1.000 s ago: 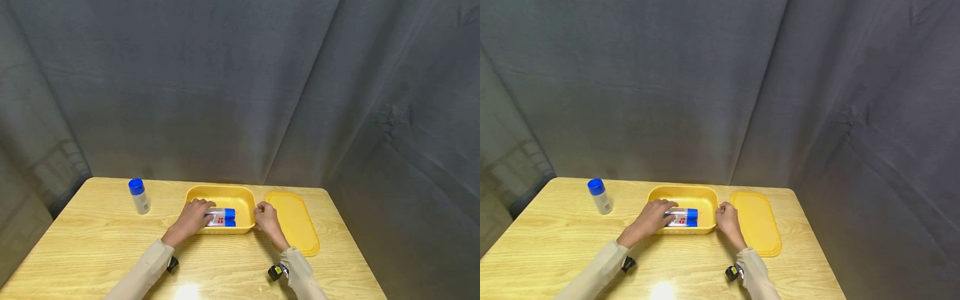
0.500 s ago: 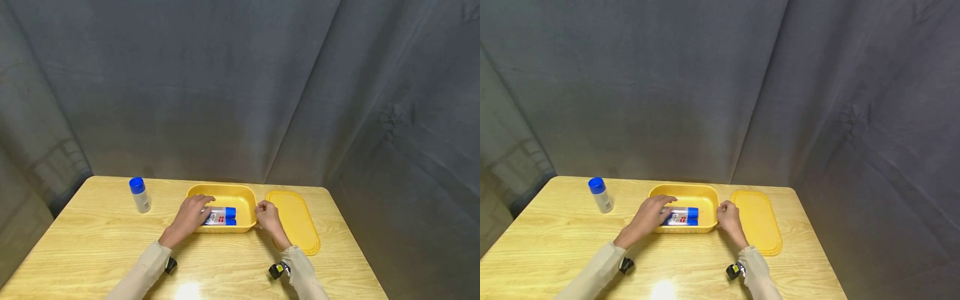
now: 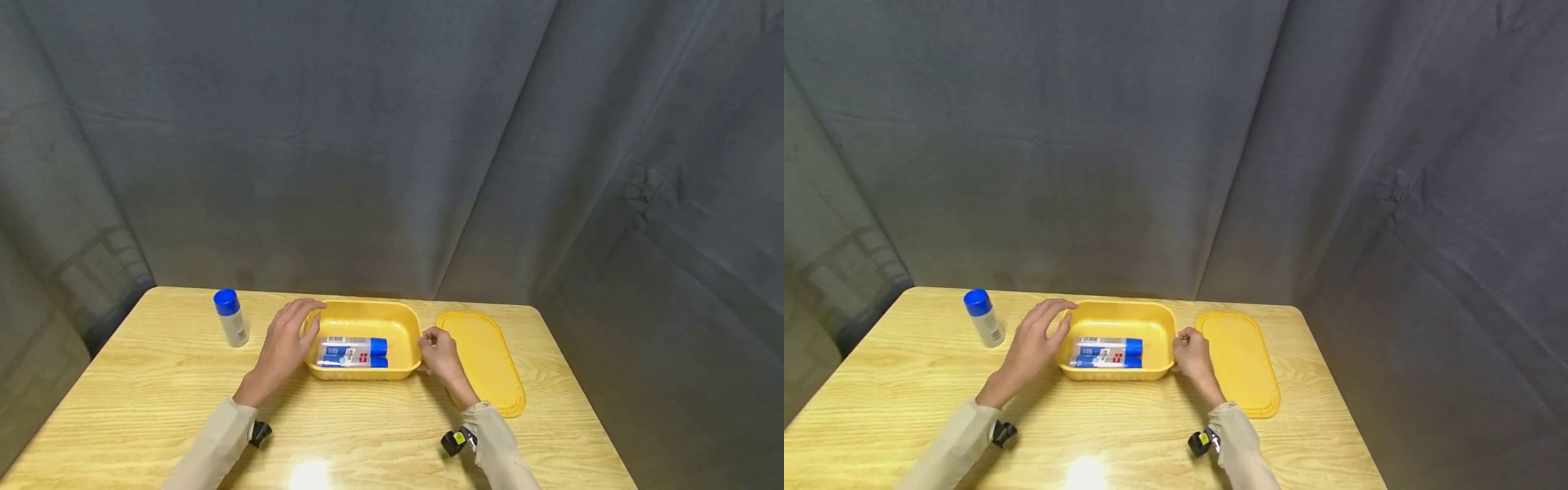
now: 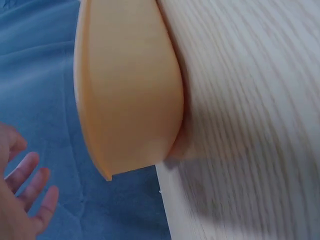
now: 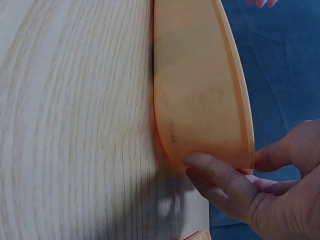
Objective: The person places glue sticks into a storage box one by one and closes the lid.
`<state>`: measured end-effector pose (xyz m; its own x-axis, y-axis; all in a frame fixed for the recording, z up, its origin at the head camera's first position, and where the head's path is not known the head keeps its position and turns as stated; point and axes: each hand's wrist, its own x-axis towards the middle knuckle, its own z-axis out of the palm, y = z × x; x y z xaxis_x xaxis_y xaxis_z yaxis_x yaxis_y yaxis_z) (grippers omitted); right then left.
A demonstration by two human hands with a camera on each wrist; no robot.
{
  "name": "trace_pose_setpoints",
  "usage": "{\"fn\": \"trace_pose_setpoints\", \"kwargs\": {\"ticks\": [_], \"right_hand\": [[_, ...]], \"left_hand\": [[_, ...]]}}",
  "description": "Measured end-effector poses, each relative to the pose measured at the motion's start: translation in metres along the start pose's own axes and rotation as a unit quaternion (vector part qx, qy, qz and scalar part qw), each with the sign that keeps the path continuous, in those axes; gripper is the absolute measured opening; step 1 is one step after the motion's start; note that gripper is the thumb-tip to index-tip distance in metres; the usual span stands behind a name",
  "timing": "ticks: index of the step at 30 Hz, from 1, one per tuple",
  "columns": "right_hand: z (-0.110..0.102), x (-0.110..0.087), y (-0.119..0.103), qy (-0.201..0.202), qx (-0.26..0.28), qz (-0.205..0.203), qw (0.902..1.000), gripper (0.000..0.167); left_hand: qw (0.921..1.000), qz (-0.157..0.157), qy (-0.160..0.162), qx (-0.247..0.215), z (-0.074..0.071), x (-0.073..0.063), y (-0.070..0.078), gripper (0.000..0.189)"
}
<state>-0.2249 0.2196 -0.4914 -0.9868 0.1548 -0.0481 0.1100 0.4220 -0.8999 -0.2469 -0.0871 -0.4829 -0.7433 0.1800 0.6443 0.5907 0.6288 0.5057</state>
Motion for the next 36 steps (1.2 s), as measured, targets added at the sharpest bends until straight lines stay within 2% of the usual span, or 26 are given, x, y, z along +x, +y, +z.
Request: {"fn": "trace_pose_setpoints", "kwargs": {"ticks": [4,11,19,22,28,36], "right_hand": [[0.001,0.0,-0.001,0.003,-0.006,-0.008,0.9999,0.015],[0.001,-0.001,0.0,-0.002,-0.007,-0.003,1.0,0.015],[0.0,0.0,0.003,0.006,-0.017,-0.014,0.9997,0.012],[0.0,0.001,0.003,0.006,-0.018,-0.014,0.9997,0.011],[0.0,0.001,0.002,-0.004,-0.006,0.0,1.0,0.014],[0.0,-0.001,0.002,-0.005,-0.015,0.001,0.9999,0.015]], "left_hand": [[0.9994,0.0,0.032,-0.014,-0.009,-0.002,-0.003,0.025],[0.9964,-0.015,0.083,-0.003,-0.025,-0.007,-0.008,0.031],[0.9861,0.026,0.164,0.003,-0.043,-0.004,-0.018,0.036],[0.9817,0.032,0.187,0.003,-0.048,-0.004,-0.021,0.036],[0.9774,0.02,0.21,0.018,-0.057,-0.005,-0.026,0.034],[0.9757,0.001,0.215,0.044,-0.063,-0.01,-0.032,0.035]]}}
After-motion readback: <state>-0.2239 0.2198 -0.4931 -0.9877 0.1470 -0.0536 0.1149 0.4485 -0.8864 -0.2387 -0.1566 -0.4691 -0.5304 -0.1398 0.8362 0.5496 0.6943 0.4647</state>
